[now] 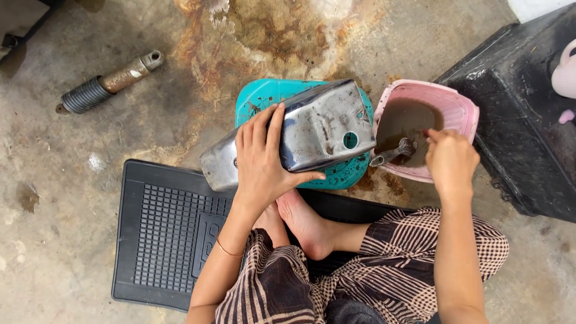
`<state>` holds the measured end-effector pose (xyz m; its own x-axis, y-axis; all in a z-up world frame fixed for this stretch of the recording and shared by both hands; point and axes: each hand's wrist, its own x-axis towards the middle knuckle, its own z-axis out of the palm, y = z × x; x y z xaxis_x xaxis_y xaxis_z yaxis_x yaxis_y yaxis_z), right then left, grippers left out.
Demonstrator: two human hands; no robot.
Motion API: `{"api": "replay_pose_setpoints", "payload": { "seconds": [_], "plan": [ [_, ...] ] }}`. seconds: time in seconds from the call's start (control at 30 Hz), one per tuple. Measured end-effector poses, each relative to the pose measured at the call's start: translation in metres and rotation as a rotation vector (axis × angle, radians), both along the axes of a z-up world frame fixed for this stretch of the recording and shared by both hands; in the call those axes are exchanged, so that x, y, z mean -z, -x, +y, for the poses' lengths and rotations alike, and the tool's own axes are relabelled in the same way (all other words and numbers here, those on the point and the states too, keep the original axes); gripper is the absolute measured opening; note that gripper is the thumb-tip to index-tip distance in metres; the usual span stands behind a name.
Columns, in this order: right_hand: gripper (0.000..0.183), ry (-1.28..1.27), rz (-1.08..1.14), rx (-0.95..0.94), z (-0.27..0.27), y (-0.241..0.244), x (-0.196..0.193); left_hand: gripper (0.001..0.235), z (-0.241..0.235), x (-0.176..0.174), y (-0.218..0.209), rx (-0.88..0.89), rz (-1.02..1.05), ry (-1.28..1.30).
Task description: Sanding a metal component using wet sandpaper and water to smooth the surface.
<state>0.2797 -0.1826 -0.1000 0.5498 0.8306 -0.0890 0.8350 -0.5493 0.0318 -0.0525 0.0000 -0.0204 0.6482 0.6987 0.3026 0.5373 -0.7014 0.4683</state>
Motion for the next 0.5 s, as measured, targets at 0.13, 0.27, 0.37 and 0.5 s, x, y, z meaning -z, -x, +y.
{"api": "replay_pose_setpoints", "payload": {
  "seconds": [0.13, 0.27, 0.37, 0.5],
  "plan": [
    [0.019, -0.119, -0.009, -0.052, -0.005, -0.012, 0.015, 0.122, -0.002, -0.002, -0.002, -0.002, 0.003, 0.009],
    [0.028, 0.087, 0.393, 0.185, 0.007, -0.019, -0.006, 0.12, 0.003, -0.001, -0.002, -0.005, -0.014, -0.016],
    [0.031, -0.048, 0.857, 0.385, -0.002, -0.025, -0.023, 0.12, -0.001, 0.001, 0.001, -0.001, -0.004, -0.006],
    [0.039, -0.158, 1.172, 0.363, -0.009, -0.03, -0.028, 0.118, -0.001, 0.001, -0.001, -0.012, -0.014, -0.018]
  ]
}}
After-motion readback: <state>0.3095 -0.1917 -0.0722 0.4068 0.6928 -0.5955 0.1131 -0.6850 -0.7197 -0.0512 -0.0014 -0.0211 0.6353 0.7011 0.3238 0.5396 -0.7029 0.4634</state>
